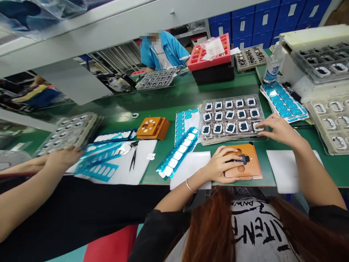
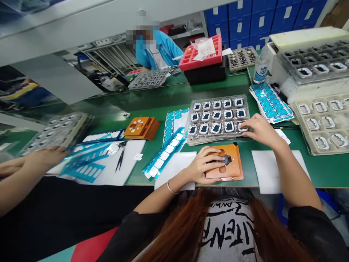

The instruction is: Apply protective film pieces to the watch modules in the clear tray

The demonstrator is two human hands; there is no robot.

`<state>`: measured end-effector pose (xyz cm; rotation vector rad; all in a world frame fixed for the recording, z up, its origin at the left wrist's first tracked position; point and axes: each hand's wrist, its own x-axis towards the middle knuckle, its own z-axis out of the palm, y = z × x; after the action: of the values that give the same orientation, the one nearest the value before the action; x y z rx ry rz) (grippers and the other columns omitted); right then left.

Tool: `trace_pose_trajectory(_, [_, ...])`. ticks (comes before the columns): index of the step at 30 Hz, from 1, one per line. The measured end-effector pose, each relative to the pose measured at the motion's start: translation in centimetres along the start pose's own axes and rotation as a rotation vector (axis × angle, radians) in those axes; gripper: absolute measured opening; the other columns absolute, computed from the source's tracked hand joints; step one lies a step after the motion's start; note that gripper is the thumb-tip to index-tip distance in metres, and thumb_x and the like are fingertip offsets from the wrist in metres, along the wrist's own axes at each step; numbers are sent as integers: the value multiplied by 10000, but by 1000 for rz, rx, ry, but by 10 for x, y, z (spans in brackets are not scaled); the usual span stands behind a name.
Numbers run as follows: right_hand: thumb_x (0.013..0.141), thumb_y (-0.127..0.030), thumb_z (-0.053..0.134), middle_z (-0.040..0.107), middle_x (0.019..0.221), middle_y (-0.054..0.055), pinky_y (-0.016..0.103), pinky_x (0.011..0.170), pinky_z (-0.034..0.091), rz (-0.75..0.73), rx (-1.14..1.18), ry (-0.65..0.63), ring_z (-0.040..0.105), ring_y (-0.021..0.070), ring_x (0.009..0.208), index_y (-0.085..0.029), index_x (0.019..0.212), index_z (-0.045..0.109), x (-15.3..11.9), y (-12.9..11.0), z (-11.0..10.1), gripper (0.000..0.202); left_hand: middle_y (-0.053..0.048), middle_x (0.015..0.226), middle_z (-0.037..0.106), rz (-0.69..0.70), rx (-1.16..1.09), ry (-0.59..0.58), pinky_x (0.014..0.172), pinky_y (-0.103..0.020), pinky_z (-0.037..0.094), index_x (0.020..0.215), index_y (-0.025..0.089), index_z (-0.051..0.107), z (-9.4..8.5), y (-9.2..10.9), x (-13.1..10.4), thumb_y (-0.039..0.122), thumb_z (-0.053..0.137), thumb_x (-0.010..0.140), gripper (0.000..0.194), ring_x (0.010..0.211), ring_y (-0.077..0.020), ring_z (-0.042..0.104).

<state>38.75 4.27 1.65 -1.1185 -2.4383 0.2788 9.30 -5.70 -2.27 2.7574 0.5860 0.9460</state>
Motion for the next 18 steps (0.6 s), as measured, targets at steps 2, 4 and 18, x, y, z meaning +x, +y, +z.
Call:
trace_pose_trajectory(2, [895, -415, 635, 720, 888, 74, 421, 792, 503, 8, 139, 92, 600, 274, 898, -223, 943, 737, -1, -7, -6, 223, -71, 1109, 726, -27, -18, -63, 1013, -495, 377, 1148, 233, 637, -8, -2, 7, 569, 673, 789, 493, 1199, -294, 543])
trace_pose_trajectory(4, [918, -450, 613, 721, 914, 55, 403, 815, 507, 11, 284, 140, 630, 244, 898, -242, 928, 734, -2, -19, -12, 241, -78, 1101, 725, -57, -46, -136, 1058, -536, 321, 1203, 237, 619, -16, -8, 17, 639, 636, 792, 576, 1165, -296, 542])
trace_pose_trajectory(18, [941, -469, 596, 673, 991, 102, 371, 763, 513, -83, 118, -30, 627, 228, 882, -166, 973, 663, -9, -86, 18, 312, 0, 1014, 763, 86, -51, 43, 1018, -480, 357, 1000, 269, 700, -10, -27, 5, 534, 599, 883, 307, 1049, -228, 579])
